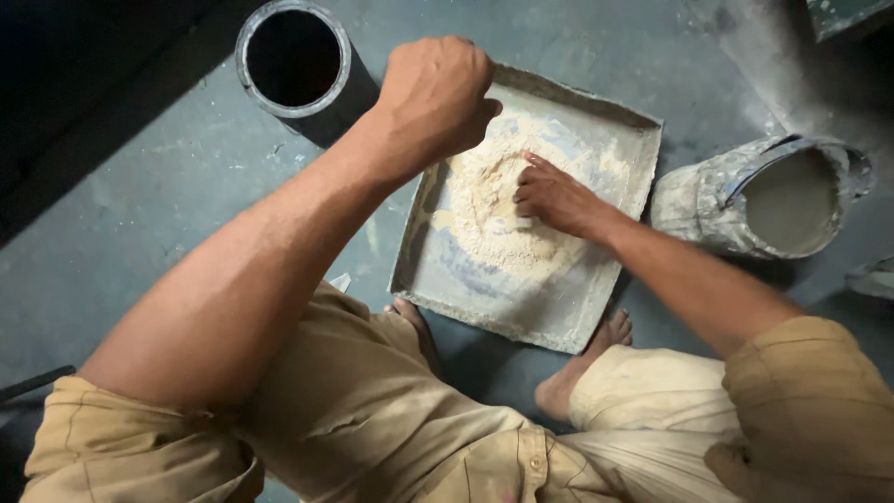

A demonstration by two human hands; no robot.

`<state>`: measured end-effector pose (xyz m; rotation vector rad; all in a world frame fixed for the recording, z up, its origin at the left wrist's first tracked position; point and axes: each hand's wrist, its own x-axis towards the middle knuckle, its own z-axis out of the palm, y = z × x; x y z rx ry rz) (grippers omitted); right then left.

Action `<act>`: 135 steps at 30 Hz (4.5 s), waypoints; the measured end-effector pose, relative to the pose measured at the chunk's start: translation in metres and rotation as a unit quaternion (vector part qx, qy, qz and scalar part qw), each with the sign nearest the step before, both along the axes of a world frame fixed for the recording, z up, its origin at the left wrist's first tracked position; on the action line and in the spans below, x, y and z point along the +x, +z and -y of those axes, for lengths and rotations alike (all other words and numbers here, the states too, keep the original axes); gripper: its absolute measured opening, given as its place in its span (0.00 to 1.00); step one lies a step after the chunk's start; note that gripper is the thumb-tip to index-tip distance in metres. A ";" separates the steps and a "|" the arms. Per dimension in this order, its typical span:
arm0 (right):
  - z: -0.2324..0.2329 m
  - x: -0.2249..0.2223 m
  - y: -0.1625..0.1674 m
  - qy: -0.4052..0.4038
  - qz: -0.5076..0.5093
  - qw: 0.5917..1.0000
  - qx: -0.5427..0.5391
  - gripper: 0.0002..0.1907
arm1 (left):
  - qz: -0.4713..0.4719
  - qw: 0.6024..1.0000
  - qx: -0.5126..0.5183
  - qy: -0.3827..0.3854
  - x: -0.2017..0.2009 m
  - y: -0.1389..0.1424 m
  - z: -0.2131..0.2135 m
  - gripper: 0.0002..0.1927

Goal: The person sits on the floor and mixes a white powder in a square tray using a trowel and their hand. They add liquid from a bucket to the powder and continue mixing until a paste forms.

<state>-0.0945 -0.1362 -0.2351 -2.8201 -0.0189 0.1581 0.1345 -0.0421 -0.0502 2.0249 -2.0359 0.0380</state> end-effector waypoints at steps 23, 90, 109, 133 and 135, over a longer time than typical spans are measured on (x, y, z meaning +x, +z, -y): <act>-0.018 -0.009 -0.015 -0.362 0.022 0.930 0.063 0.16 | -0.004 0.999 0.032 0.007 -0.003 0.010 0.005 0.19; -0.029 0.004 0.004 -0.309 -0.161 0.925 0.151 0.13 | -0.040 0.978 0.194 0.069 -0.009 0.017 0.003 0.23; -0.037 -0.001 0.005 -0.379 -0.198 0.885 0.187 0.11 | -0.023 0.987 0.150 0.049 -0.012 0.015 0.007 0.22; -0.024 -0.032 0.048 -0.282 0.089 0.955 0.036 0.06 | 0.058 0.942 0.321 -0.082 -0.091 -0.098 -0.005 0.18; -0.025 -0.043 0.057 -0.285 0.132 0.947 0.066 0.09 | 0.058 0.953 0.286 -0.087 -0.097 -0.096 0.000 0.12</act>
